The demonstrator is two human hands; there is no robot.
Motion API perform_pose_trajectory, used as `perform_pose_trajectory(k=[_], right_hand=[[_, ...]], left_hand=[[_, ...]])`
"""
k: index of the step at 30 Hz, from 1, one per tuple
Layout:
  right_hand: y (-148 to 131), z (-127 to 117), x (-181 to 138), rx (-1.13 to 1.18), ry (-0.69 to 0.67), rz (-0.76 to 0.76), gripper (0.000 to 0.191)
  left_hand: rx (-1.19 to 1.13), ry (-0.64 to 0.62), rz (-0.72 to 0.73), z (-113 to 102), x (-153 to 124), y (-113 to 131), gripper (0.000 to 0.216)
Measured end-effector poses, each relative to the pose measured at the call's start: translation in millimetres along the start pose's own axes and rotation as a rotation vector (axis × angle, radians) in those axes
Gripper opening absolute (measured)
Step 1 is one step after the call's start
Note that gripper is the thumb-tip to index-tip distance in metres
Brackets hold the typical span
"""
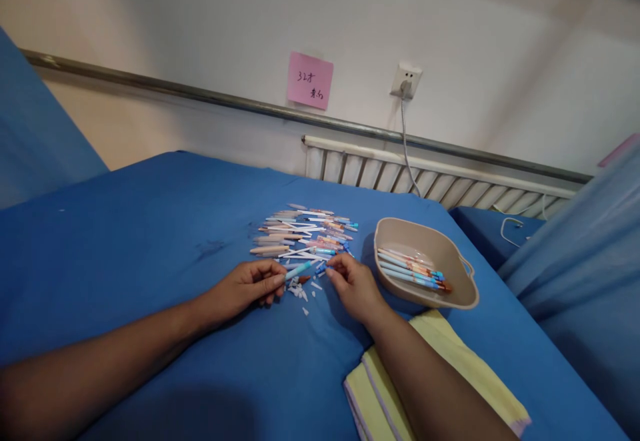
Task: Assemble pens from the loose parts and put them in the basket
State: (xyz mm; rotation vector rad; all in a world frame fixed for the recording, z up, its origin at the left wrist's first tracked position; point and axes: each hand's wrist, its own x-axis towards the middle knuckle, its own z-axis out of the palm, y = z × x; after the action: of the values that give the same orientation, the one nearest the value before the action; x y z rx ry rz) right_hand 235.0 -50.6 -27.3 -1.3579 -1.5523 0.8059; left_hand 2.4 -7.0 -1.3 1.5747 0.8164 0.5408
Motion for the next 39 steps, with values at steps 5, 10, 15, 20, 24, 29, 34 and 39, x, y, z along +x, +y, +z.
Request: perform_pose_trajectory(k=[5,10,15,20,24,29,34,39], right_hand=[[-16.6,-2.1,-1.8,0.285,0.075,-0.032,0.023],[-24.7,-2.6,-5.0,0.294,0.141,-0.051,0.022],[-23.9,-0.8,-5.5,0.276,0.138,-0.050,0.022],[-24.6,-0.1,-6.2,0.262,0.123,-0.064,0.021],[-26.3,-0.1,-6.4,0.235,0.114,-0.097,0.020],[-25.2,0.4,-6.4,0.179,0.113,-0.166,0.018],[-23.8,2.6,-7.7,0.184,0.073,-0.125,0.019],[-27.1,4.2,-7.9,0.218,0.064,-0.065,0.020]], left_hand=[[0.010,-0.005,0.004,0.4,-0.1,-0.6,0.026],[0.019,-0.017,0.005,0.8,-0.3,1.3,0.025],[0.032,-0.012,-0.005,1.4,-0.8,2.5,0.027],[0.041,-0.009,-0.012,2.2,-1.0,3.2,0.026],[0.053,-0.020,-0.011,2.6,-0.8,2.8,0.025],[0.056,-0.028,-0.008,3.8,-1.7,2.5,0.024],[0.084,-0.043,0.005,3.8,-3.0,2.7,0.023],[0.090,-0.061,0.017,2.6,-3.8,1.8,0.022]])
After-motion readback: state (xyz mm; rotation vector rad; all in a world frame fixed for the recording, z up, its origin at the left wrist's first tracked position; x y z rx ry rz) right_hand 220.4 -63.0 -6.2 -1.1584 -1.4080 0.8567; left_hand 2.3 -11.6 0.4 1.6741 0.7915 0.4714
